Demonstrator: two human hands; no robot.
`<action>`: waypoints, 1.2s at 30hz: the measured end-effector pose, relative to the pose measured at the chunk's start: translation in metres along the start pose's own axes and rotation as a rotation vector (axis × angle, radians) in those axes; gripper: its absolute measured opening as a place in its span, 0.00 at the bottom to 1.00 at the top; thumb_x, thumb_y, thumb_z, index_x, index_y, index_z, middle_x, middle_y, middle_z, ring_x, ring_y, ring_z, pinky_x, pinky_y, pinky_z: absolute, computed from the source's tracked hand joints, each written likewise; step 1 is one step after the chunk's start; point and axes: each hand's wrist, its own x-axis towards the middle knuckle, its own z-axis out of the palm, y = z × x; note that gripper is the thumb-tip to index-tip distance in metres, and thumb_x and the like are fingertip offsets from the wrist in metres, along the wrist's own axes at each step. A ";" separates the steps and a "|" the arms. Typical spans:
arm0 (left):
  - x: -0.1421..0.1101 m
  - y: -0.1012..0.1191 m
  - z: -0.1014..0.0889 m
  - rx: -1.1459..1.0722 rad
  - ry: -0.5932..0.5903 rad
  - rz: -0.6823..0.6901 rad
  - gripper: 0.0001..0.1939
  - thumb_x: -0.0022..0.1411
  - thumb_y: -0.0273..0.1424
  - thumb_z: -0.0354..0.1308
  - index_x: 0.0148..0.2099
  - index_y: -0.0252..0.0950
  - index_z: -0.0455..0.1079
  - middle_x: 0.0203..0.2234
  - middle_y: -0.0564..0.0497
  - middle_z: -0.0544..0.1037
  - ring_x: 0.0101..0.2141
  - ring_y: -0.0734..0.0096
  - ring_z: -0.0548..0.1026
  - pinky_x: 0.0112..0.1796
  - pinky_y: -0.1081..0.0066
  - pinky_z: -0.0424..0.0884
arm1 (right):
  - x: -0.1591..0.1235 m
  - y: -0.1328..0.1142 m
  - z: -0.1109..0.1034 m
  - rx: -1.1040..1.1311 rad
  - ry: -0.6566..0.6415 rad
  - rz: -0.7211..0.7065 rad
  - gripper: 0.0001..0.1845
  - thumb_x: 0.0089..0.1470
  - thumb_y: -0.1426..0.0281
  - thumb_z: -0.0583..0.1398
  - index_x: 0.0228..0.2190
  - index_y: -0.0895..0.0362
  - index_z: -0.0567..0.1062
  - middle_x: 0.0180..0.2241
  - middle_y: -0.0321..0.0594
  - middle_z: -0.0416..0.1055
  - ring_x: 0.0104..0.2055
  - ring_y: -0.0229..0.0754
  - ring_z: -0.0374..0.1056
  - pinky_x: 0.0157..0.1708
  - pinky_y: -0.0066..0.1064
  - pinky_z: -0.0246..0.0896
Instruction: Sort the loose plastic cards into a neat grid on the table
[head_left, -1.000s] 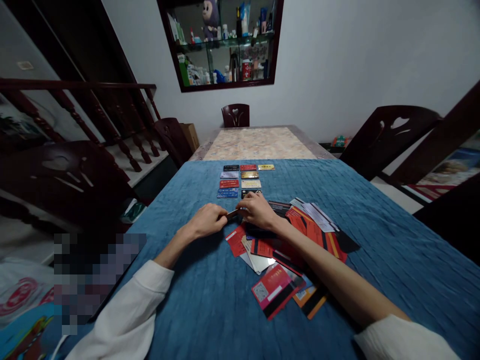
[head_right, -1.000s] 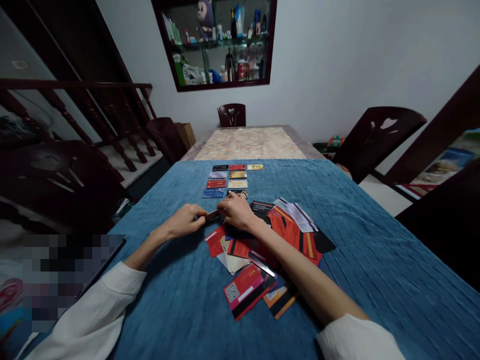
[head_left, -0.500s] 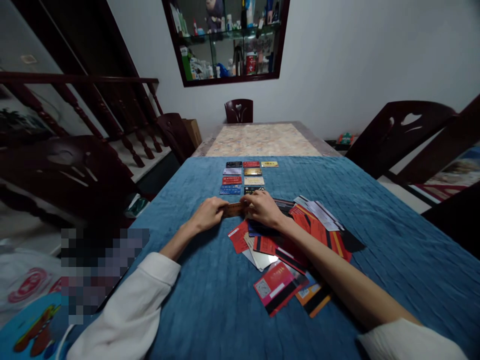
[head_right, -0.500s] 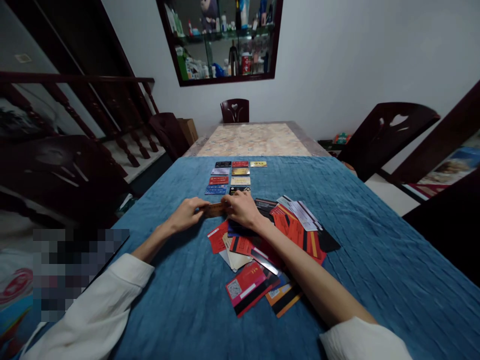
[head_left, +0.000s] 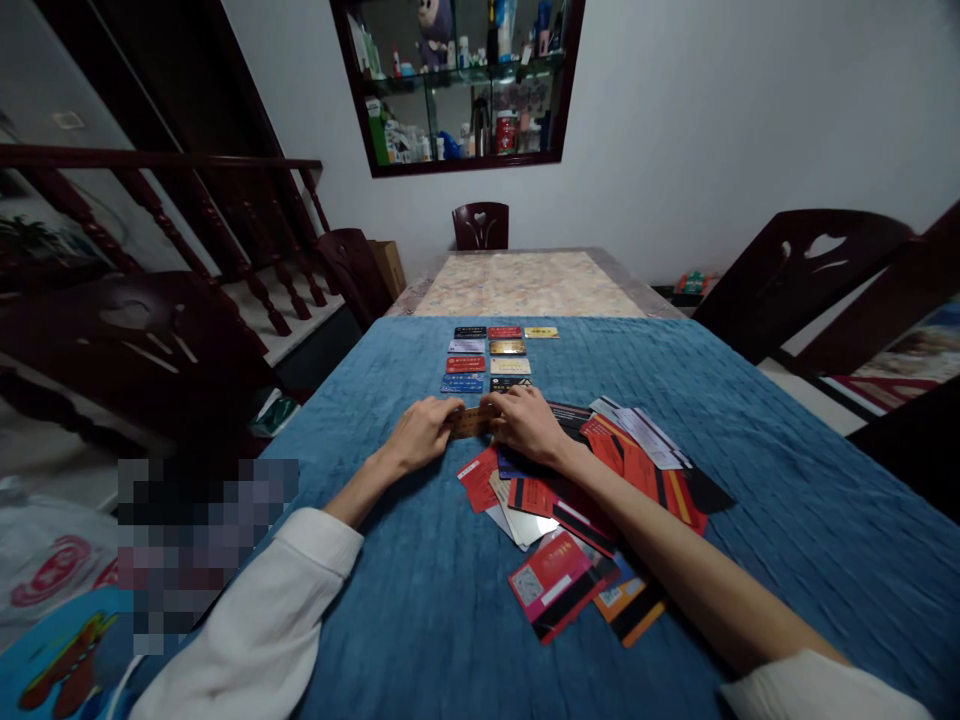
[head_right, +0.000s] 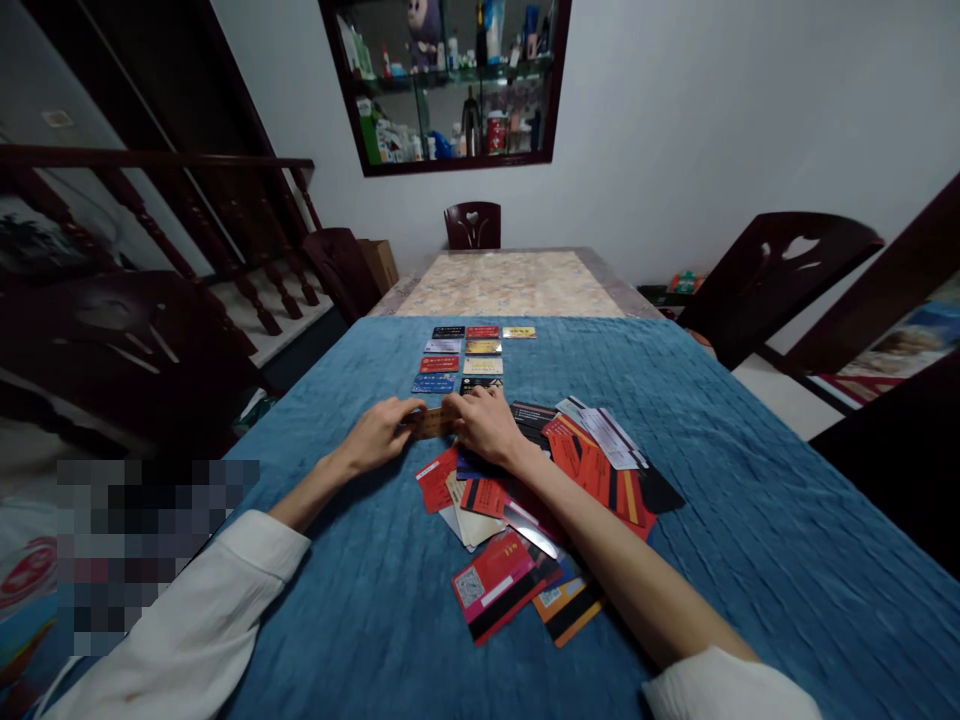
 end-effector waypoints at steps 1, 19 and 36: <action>0.000 0.000 0.000 -0.006 0.003 -0.002 0.19 0.62 0.23 0.51 0.53 0.37 0.71 0.39 0.46 0.78 0.40 0.62 0.75 0.45 0.65 0.70 | 0.000 0.000 0.000 -0.001 -0.004 0.002 0.19 0.58 0.72 0.58 0.52 0.54 0.70 0.46 0.43 0.78 0.48 0.49 0.63 0.46 0.37 0.47; 0.024 -0.004 -0.007 -0.161 0.139 0.004 0.20 0.58 0.21 0.51 0.51 0.37 0.72 0.39 0.47 0.80 0.40 0.63 0.77 0.46 0.63 0.72 | 0.000 -0.004 -0.012 -0.183 0.168 -0.018 0.22 0.59 0.71 0.56 0.54 0.59 0.69 0.50 0.53 0.69 0.52 0.54 0.58 0.52 0.43 0.47; 0.055 0.015 -0.010 -0.051 0.288 0.187 0.18 0.59 0.24 0.57 0.53 0.36 0.68 0.46 0.45 0.77 0.48 0.58 0.72 0.51 0.58 0.71 | -0.001 0.027 -0.035 -0.262 0.283 0.020 0.24 0.55 0.67 0.61 0.53 0.59 0.70 0.51 0.53 0.68 0.51 0.55 0.55 0.46 0.41 0.50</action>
